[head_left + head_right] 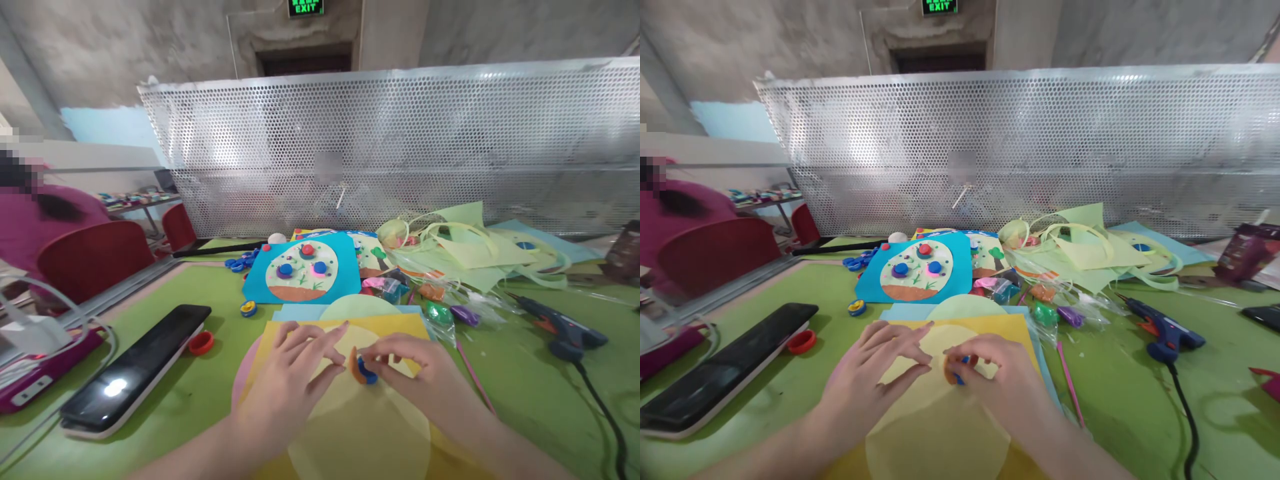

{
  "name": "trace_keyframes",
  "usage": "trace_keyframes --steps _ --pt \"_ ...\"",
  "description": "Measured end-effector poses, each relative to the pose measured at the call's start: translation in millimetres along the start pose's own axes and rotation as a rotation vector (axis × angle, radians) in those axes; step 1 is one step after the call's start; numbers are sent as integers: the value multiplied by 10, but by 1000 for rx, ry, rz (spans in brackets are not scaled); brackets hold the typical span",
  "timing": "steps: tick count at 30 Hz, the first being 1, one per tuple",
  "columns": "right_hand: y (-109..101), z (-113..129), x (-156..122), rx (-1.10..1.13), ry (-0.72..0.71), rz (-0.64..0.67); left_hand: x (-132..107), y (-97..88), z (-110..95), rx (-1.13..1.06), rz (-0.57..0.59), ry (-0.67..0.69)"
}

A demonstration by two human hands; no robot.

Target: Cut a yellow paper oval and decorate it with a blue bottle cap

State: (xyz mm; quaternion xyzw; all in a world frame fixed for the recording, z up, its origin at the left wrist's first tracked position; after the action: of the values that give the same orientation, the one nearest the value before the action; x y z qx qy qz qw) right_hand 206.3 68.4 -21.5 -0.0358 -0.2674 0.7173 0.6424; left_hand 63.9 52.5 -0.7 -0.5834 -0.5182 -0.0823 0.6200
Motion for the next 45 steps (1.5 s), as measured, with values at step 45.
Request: trace_keyframes --steps 45 --pt "-139 -485 128 -444 61 115 -71 143 157 -67 156 -98"
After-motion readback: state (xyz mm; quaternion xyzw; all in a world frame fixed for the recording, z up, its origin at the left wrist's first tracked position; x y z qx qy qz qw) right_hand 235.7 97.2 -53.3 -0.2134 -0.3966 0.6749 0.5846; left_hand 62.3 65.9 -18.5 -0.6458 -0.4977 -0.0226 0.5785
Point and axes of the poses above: each hand's wrist, its own x-axis towards the middle knuckle, its own y-axis out of the palm, z = x × y, the point moved 8 cm from there along x, towards the middle knuckle, and after that the axes turned 4 degrees about -z, right-handed, at the moved point
